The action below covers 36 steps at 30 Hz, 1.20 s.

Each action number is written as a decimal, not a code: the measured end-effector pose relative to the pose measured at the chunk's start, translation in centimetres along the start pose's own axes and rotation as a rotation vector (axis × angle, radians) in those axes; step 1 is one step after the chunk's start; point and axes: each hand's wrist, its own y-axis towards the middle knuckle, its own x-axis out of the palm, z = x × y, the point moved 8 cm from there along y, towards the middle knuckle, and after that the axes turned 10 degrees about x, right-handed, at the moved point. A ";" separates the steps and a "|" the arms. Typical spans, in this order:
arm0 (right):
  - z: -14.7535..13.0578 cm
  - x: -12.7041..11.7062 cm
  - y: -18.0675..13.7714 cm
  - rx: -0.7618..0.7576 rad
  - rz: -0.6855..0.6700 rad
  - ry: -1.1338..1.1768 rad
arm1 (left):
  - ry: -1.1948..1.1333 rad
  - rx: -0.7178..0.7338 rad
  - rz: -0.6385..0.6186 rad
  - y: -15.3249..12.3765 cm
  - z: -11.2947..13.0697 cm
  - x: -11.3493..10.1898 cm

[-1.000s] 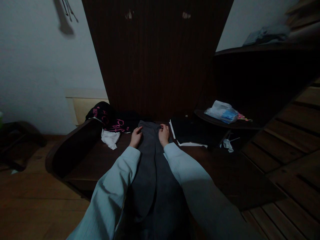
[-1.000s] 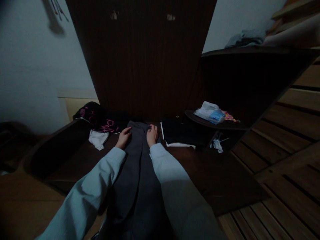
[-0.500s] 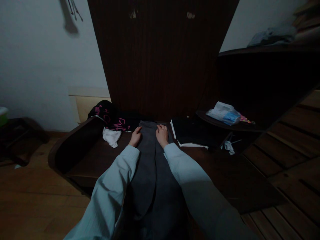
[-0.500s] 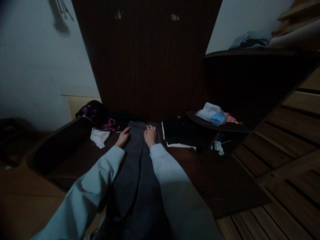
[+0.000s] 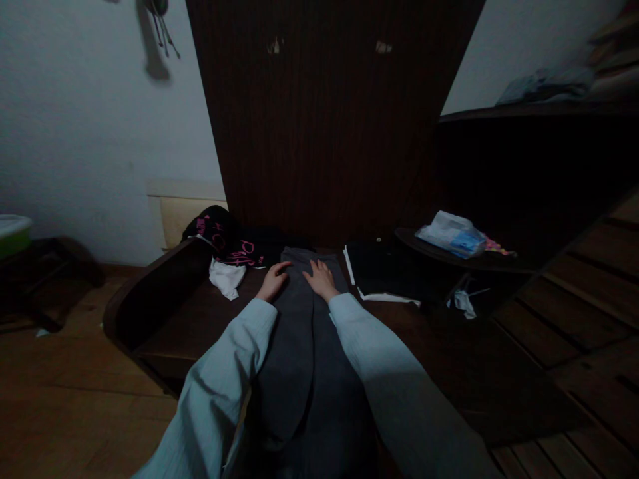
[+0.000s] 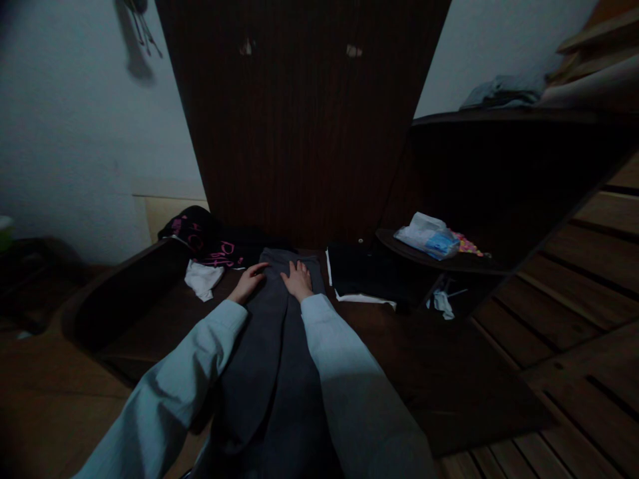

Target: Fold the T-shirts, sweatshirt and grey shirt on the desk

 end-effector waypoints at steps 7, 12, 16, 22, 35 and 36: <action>0.5 -1.0 0.2 -0.004 0.091 0.129 | -0.206 -0.116 -0.280 -2.4 0.5 -0.3; 0.7 -1.2 0.4 0.015 0.094 0.157 | -0.227 -0.131 -0.295 -2.8 0.6 -0.9; 0.6 -1.2 0.3 -0.007 0.101 0.125 | -0.201 -0.089 -0.260 -2.4 0.0 -0.6; 0.2 -0.8 0.2 -0.018 0.104 0.096 | -0.139 0.029 -0.266 -2.0 0.1 -0.4; 6.8 -3.2 1.5 0.370 0.371 0.299 | -0.030 -0.176 -0.138 -1.1 0.1 -0.1; 6.7 -3.0 2.1 0.329 0.335 0.278 | 0.054 -0.141 -0.121 -0.7 0.4 -0.2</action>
